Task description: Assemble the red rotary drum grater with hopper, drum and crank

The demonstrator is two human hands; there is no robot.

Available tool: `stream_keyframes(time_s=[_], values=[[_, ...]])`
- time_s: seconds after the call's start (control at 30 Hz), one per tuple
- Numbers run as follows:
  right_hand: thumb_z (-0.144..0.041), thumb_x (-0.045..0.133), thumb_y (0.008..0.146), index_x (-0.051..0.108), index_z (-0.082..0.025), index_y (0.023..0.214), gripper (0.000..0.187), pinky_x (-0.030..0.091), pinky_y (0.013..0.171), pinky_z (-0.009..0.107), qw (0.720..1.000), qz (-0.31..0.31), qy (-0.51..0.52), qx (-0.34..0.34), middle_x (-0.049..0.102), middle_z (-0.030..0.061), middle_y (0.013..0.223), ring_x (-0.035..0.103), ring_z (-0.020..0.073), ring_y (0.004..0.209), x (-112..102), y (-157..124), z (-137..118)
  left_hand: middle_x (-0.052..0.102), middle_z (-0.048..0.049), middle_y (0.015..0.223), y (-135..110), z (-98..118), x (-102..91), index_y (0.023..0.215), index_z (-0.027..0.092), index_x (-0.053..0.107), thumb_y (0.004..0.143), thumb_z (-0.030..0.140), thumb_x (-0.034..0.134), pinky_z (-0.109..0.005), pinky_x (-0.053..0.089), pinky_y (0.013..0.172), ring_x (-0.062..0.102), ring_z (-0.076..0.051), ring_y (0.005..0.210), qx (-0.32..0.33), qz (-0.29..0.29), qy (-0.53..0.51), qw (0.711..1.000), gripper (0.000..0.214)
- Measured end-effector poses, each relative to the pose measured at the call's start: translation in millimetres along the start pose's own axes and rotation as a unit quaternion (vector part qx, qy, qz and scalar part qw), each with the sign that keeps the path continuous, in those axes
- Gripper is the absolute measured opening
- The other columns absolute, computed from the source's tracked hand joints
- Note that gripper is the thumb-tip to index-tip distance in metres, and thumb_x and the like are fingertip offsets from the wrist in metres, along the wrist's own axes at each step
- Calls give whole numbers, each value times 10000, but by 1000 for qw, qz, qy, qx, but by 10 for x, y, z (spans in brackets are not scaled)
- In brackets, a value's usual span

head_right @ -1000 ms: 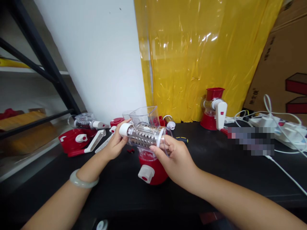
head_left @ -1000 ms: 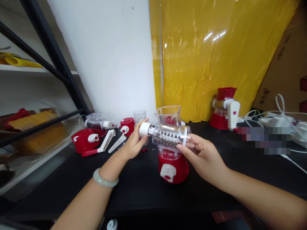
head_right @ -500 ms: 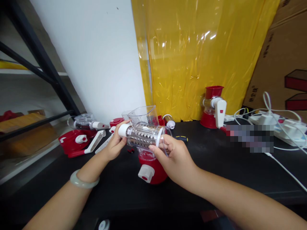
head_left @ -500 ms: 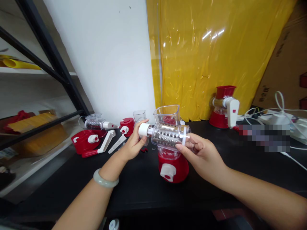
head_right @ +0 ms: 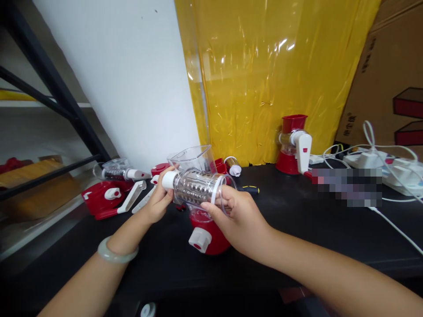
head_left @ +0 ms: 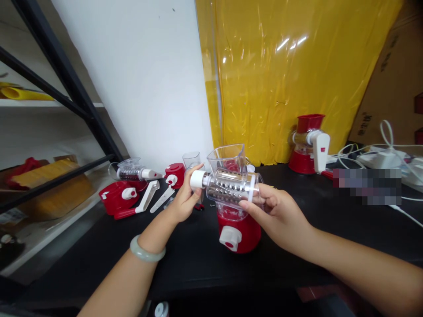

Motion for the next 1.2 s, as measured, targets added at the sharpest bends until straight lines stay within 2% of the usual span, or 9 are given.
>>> stream_keyframes(time_s=[0.13, 0.27, 0.47, 0.6, 0.7, 0.8, 0.9, 1.03, 1.2], values=[[-294, 593, 895, 630, -209, 894, 93, 532, 684, 257, 999, -2, -28, -25, 726, 14, 827, 670, 161, 769, -2, -14, -33, 480, -140, 1322, 1, 4, 1, 1483, 218, 292, 972, 565, 351, -421, 393, 1006, 490, -280, 1161, -3, 21, -30, 999, 621], [-301, 584, 898, 626, -216, 881, 96, 540, 691, 278, 999, -8, -36, -24, 718, 18, 789, 678, 184, 795, 1, -14, -38, 455, -139, 1376, 10, 19, -8, 1455, 222, 354, 942, 619, 371, -429, 404, 995, 501, -293, 1142, -20, 39, -33, 998, 649], [-286, 597, 888, 639, -220, 867, 81, 535, 639, 247, 998, -2, -38, -49, 702, 2, 763, 656, 145, 690, 10, 1, -67, 544, -136, 1303, 15, 78, 58, 1421, 194, 390, 953, 601, 365, -423, 415, 995, 555, -276, 1074, -38, 7, -93, 995, 620], [-297, 595, 896, 652, -216, 938, 108, 543, 672, 243, 998, -6, -36, -45, 721, 9, 813, 676, 147, 733, 29, 1, -51, 538, -147, 1347, 19, 122, 94, 1453, 168, 355, 948, 600, 394, -435, 378, 1048, 553, -288, 1132, -31, 5, -104, 994, 665], [-310, 595, 897, 654, -209, 970, 138, 546, 684, 254, 999, -5, -23, -28, 736, 19, 854, 684, 158, 757, 18, 4, -17, 528, -155, 1392, 33, 157, 112, 1472, 154, 355, 952, 628, 336, -434, 353, 1097, 521, -298, 1234, -24, 23, -129, 991, 704], [-315, 606, 885, 645, -207, 915, 119, 544, 673, 256, 1000, 16, -8, -14, 722, 15, 800, 666, 154, 716, -31, 2, 33, 497, -148, 1455, 49, 176, 145, 1487, 156, 362, 984, 580, 301, -420, 318, 1145, 472, -278, 1329, -44, 39, -169, 984, 661], [-345, 613, 879, 620, -210, 815, 149, 516, 588, 246, 999, 36, 4, 17, 659, 0, 664, 616, 146, 622, -84, -18, 127, 494, -139, 1469, 59, 197, 190, 1504, 171, 342, 992, 536, 358, -456, 282, 1173, 441, -283, 1370, -81, 40, -200, 976, 629], [-393, 609, 885, 622, -210, 778, 213, 484, 537, 241, 998, 39, 22, 43, 598, 3, 601, 604, 164, 637, -119, -53, 225, 476, -117, 1486, 61, 247, 221, 1505, 210, 347, 977, 534, 414, -483, 255, 1190, 399, -291, 1403, -106, 49, -166, 979, 623], [-392, 644, 865, 672, -203, 853, 192, 514, 570, 239, 997, 45, 47, 36, 663, 17, 690, 615, 154, 642, -157, -64, 242, 455, -111, 1498, 79, 298, 249, 1519, 214, 308, 984, 536, 380, -490, 275, 1187, 401, -269, 1405, -96, 59, -130, 985, 629]])
Point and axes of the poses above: each hand's wrist, its own y-axis towards the middle knuckle, its own x-axis out of the palm, z = x × y, the point moved 5 cm from there along y, towards the middle knuckle
